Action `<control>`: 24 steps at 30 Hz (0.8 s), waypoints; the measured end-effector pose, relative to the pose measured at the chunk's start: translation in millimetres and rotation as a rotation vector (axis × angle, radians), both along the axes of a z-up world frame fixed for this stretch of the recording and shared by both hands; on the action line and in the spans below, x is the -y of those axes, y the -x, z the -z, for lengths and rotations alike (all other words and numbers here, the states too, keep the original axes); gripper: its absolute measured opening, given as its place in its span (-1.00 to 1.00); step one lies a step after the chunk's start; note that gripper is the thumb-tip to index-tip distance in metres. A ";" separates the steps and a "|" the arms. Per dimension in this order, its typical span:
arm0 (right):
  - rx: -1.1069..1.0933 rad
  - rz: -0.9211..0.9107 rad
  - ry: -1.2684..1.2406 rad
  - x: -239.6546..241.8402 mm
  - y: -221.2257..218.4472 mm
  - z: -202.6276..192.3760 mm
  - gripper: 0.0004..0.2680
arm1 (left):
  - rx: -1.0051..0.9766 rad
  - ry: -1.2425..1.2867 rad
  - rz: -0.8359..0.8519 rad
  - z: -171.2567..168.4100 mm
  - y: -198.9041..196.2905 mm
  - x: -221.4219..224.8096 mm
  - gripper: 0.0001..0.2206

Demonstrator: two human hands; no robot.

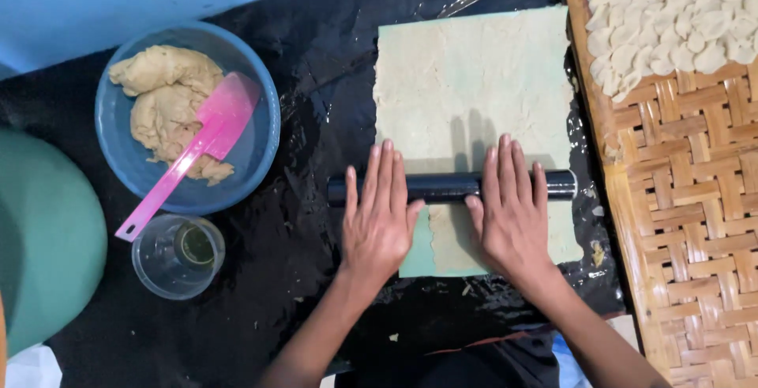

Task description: Flattening and shaping dough using a rolling pin on a black surface.

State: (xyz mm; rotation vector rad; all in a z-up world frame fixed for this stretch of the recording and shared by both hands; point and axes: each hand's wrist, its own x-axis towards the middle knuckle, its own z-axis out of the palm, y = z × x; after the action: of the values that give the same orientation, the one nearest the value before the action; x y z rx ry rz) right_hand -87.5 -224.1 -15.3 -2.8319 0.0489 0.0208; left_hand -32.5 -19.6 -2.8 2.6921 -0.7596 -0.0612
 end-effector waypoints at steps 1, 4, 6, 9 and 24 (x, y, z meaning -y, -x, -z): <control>0.001 -0.002 0.000 -2.5 8.7 -2.9 -0.48 | 0.001 0.000 -0.002 -1.2 9.2 -3.4 -0.33; -0.020 -0.028 0.032 -8.9 37.7 -12.3 -0.48 | -0.035 0.016 -0.001 -5.9 39.6 -14.5 -0.35; -0.053 -0.079 0.098 -10.9 56.9 -18.4 -0.46 | -0.052 0.057 0.021 -10.4 57.6 -22.0 -0.37; 0.020 -0.093 -0.062 -13.8 70.4 -33.5 -0.36 | 0.008 0.054 0.054 -17.3 77.3 -33.2 -0.38; 0.204 -0.128 -0.047 60.8 39.0 35.5 0.08 | 0.124 0.127 0.096 -31.4 -11.0 -31.9 -0.50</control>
State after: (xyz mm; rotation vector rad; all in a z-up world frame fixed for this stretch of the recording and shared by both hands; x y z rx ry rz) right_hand -126.5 -285.0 -50.8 -2.7695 -0.1753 -0.2351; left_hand -21.5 12.3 28.6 2.5571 -0.8981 0.1272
